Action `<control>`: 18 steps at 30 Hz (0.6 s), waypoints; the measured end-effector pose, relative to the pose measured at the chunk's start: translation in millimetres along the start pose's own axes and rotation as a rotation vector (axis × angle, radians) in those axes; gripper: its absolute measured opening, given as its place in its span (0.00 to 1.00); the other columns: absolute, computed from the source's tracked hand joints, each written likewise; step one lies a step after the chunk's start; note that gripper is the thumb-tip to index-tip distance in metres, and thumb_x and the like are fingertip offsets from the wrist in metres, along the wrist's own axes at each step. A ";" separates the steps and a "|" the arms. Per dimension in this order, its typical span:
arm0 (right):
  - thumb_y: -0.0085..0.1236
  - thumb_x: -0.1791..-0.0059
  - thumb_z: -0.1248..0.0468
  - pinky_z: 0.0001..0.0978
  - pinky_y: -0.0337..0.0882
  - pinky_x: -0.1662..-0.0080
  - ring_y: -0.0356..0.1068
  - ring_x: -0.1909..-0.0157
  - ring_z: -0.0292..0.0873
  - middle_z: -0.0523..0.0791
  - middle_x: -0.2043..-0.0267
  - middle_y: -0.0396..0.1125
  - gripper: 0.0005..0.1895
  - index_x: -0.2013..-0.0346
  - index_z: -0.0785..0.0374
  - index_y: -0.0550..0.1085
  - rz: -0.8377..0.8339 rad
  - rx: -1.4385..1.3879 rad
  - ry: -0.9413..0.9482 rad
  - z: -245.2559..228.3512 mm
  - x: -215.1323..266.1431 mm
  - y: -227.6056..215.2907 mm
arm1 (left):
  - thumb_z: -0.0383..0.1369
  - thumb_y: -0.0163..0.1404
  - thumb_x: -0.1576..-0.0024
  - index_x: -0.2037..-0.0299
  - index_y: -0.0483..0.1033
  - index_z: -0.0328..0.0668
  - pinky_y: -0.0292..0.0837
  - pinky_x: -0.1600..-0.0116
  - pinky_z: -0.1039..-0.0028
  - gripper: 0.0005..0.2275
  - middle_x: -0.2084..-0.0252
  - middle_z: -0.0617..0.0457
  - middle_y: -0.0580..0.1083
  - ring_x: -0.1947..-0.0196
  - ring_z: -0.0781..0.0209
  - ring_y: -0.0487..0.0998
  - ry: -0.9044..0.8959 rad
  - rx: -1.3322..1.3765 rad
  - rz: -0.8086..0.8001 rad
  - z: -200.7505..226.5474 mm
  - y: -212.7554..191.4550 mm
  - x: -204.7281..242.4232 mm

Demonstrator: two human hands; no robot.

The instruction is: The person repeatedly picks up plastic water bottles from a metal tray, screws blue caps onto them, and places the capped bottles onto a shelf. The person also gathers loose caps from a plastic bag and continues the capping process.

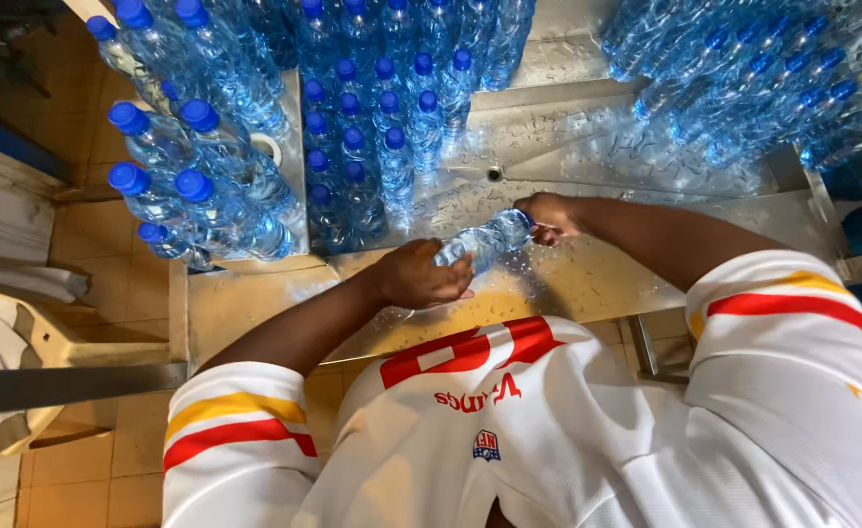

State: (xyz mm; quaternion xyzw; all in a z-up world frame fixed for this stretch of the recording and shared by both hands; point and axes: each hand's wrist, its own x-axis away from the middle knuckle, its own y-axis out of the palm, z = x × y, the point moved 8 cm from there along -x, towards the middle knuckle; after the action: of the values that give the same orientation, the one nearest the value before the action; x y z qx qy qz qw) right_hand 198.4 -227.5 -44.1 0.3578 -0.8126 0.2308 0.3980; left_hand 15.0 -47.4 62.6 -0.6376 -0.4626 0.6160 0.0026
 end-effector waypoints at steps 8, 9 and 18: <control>0.44 0.43 0.57 0.57 0.78 0.79 0.67 0.81 0.52 0.54 0.70 0.64 0.17 0.67 0.66 0.72 -0.020 0.406 -0.017 -31.9 5.6 -4.1 | 0.22 0.39 0.37 0.49 0.79 0.42 0.73 0.72 0.64 0.15 0.41 0.52 0.72 0.60 0.38 0.76 0.726 0.037 -0.145 37.8 14.7 42.8; 0.44 0.43 0.57 0.57 0.78 0.79 0.67 0.81 0.52 0.54 0.70 0.64 0.17 0.67 0.66 0.72 -0.024 0.401 -0.011 -46.7 5.1 0.7 | 0.22 0.39 0.37 0.49 0.79 0.42 0.73 0.72 0.64 0.15 0.41 0.52 0.72 0.60 0.38 0.76 0.723 0.045 -0.145 38.7 17.1 52.9; 0.65 0.42 0.60 0.54 0.76 0.55 0.79 0.63 0.61 0.52 0.70 0.77 0.09 0.55 0.61 0.76 0.486 0.642 -0.850 -185.6 39.5 83.3 | 0.29 0.39 0.31 0.41 0.78 0.42 0.65 0.37 0.59 0.15 0.33 0.46 0.74 0.35 0.45 0.76 -0.083 -0.075 -0.614 -34.2 87.9 64.5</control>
State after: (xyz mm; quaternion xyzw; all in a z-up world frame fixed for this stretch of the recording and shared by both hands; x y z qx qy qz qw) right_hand 207.2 -67.7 87.4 0.3249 -0.8491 0.3864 -0.1554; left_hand 81.4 -40.1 -30.0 -0.4418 -0.6556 0.5947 0.1463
